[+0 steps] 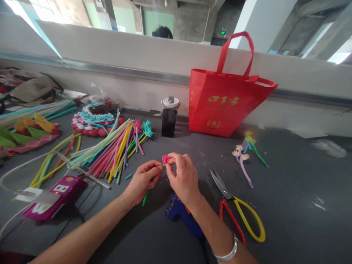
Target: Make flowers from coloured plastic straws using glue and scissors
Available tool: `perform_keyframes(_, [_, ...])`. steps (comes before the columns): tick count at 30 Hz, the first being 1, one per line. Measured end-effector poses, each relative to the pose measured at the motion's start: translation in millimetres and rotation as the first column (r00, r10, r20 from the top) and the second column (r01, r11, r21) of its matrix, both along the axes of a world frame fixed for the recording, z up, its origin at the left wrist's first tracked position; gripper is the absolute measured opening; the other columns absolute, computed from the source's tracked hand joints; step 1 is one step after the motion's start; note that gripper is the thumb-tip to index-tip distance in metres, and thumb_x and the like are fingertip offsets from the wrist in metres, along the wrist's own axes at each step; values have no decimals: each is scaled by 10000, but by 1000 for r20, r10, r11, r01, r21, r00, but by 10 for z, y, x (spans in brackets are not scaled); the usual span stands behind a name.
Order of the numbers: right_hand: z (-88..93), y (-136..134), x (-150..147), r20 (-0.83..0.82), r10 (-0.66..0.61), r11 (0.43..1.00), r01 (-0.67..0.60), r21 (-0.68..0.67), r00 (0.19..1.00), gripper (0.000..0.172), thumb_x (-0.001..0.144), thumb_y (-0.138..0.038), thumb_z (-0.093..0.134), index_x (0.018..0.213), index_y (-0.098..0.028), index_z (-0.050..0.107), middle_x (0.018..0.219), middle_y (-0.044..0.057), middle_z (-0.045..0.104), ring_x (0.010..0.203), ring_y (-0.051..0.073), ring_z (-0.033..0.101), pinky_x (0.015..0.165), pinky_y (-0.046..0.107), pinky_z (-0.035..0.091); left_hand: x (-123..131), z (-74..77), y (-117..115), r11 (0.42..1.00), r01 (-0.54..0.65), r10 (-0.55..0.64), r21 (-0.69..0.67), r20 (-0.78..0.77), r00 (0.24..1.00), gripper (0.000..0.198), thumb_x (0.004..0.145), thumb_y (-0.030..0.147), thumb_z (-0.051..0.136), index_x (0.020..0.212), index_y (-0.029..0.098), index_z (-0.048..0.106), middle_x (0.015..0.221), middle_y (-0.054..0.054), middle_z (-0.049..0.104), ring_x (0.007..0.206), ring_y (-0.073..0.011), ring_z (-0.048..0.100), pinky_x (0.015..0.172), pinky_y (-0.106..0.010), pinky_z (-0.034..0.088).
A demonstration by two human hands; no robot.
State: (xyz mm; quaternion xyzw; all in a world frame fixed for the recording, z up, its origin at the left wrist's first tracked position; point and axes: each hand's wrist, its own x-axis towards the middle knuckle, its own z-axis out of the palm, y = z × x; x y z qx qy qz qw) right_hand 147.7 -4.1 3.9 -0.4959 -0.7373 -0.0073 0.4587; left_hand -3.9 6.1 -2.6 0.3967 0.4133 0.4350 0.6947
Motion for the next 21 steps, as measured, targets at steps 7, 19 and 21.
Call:
perform_keyframes(7, [6, -10, -28, -12, -25, 1000, 25, 7, 1000, 289, 837, -66, 626, 1050, -232, 526, 836, 10, 703, 813, 218, 583, 733, 341, 508, 18, 25, -20, 999, -25, 26, 22, -54, 998, 229, 710, 360, 719, 773, 165, 615, 457, 92, 418, 382, -33, 264, 370, -178, 137])
perform_keyframes(19, [62, -23, 33, -42, -20, 1000, 19, -24, 999, 248, 877, -197, 640, 1115, -238, 581, 862, 20, 696, 782, 205, 590, 745, 342, 513, -39, -3, 40, 995, 57, -46, -87, 128, 991, 215, 743, 320, 710, 789, 181, 552, 511, 87, 445, 357, -20, 228, 363, -184, 95])
perform_keyframes(21, [63, -7, 58, -3, -3, 1000, 3, -6, 1000, 244, 893, -181, 611, 1128, -244, 598, 899, 29, 692, 827, 209, 600, 784, 357, 513, -48, -7, 46, 992, 84, -69, -95, 152, 986, 206, 757, 313, 703, 807, 182, 552, 518, 85, 448, 355, -22, 238, 364, -183, 99])
